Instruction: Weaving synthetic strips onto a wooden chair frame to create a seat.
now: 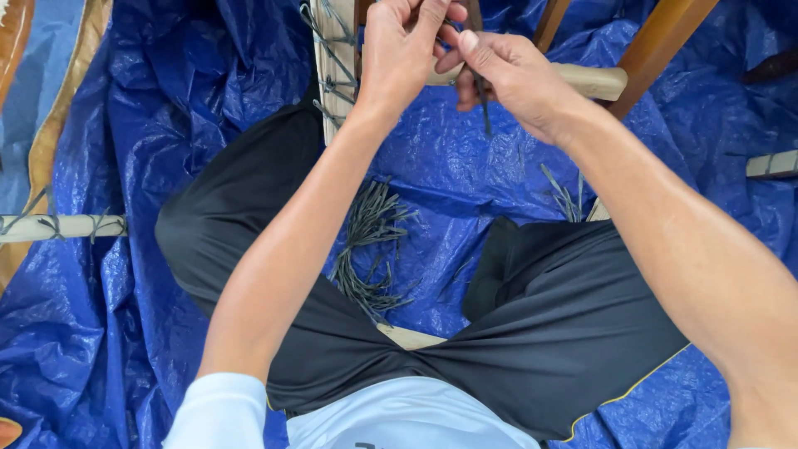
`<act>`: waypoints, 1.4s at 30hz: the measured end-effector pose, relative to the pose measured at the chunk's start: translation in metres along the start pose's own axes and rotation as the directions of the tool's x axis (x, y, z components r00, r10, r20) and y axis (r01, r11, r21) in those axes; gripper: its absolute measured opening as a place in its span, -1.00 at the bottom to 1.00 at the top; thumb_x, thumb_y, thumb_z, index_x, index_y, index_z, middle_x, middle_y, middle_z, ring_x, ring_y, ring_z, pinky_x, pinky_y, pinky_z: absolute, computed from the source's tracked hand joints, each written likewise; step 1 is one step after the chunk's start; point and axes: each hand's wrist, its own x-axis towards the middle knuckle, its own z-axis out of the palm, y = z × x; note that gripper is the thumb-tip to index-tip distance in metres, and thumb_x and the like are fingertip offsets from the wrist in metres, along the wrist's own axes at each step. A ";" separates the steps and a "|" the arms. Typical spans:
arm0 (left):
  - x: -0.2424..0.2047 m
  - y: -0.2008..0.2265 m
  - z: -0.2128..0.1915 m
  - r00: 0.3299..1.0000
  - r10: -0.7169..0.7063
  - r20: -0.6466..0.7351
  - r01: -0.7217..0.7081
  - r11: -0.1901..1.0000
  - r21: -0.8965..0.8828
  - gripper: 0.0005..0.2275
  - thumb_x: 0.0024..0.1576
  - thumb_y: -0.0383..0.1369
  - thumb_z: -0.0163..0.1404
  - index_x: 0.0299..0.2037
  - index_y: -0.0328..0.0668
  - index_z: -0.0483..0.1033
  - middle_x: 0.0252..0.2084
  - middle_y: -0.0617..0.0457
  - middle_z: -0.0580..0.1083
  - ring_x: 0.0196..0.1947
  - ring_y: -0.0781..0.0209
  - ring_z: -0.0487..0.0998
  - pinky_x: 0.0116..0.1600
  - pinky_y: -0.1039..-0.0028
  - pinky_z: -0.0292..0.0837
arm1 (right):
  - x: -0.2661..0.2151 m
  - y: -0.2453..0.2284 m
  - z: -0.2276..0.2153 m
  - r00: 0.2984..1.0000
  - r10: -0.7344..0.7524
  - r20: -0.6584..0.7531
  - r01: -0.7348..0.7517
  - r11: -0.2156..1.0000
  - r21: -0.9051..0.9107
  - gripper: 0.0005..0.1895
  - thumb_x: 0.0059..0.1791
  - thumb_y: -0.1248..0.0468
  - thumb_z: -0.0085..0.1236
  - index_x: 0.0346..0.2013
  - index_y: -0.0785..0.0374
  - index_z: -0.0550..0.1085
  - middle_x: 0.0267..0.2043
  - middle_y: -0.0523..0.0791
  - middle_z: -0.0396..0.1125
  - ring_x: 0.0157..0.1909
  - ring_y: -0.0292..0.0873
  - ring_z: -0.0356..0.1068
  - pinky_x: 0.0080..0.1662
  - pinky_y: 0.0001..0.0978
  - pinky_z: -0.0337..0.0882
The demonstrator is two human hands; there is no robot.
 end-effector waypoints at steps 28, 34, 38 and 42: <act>0.025 -0.031 -0.009 0.972 -0.211 0.107 0.025 0.540 0.842 -0.79 0.18 -0.12 0.09 -0.37 0.08 0.72 -0.43 0.05 0.62 -0.37 -0.04 0.63 -0.23 0.12 0.52 | 0.061 0.190 0.097 0.639 0.221 -0.737 -0.043 0.967 0.252 -0.73 0.15 0.22 -0.14 -0.31 0.28 0.46 -0.60 -0.26 0.13 -0.56 -0.39 0.07 -0.48 -0.41 0.09; 0.036 -0.040 -0.008 0.954 -0.261 0.144 0.005 0.497 0.868 -0.74 0.09 -0.07 0.14 -0.50 0.04 0.74 -0.47 0.08 0.62 -0.34 0.02 0.60 -0.21 0.09 0.49 | 0.088 0.203 0.088 0.558 0.155 -0.816 -0.009 0.983 0.181 -0.74 0.11 0.27 -0.15 -0.33 0.26 0.49 -0.57 -0.21 0.20 -0.54 -0.34 0.13 -0.46 -0.37 0.15; 0.043 -0.023 -0.001 0.799 -0.600 0.041 0.205 0.336 0.919 -0.70 0.20 -0.01 0.04 -0.30 0.02 0.70 -0.31 -0.01 0.60 -0.20 -0.02 0.63 0.00 0.10 0.50 | 0.110 0.233 0.074 0.560 0.177 -0.810 0.023 0.973 0.228 -0.74 0.13 0.27 -0.10 -0.36 0.26 0.50 -0.50 -0.20 0.29 -0.49 -0.34 0.18 -0.41 -0.38 0.21; 0.049 -0.062 -0.009 0.764 -0.645 0.000 0.209 0.247 0.946 -0.67 0.24 0.00 -0.05 -0.15 -0.01 0.65 -0.04 -0.14 0.53 0.00 -0.22 0.52 0.07 0.01 0.39 | 0.135 0.238 0.052 0.569 0.459 -0.682 -0.129 0.869 0.477 -0.87 0.10 0.32 -0.07 -0.33 0.25 0.37 -0.56 -0.14 0.16 -0.61 -0.21 0.07 -0.56 -0.28 0.00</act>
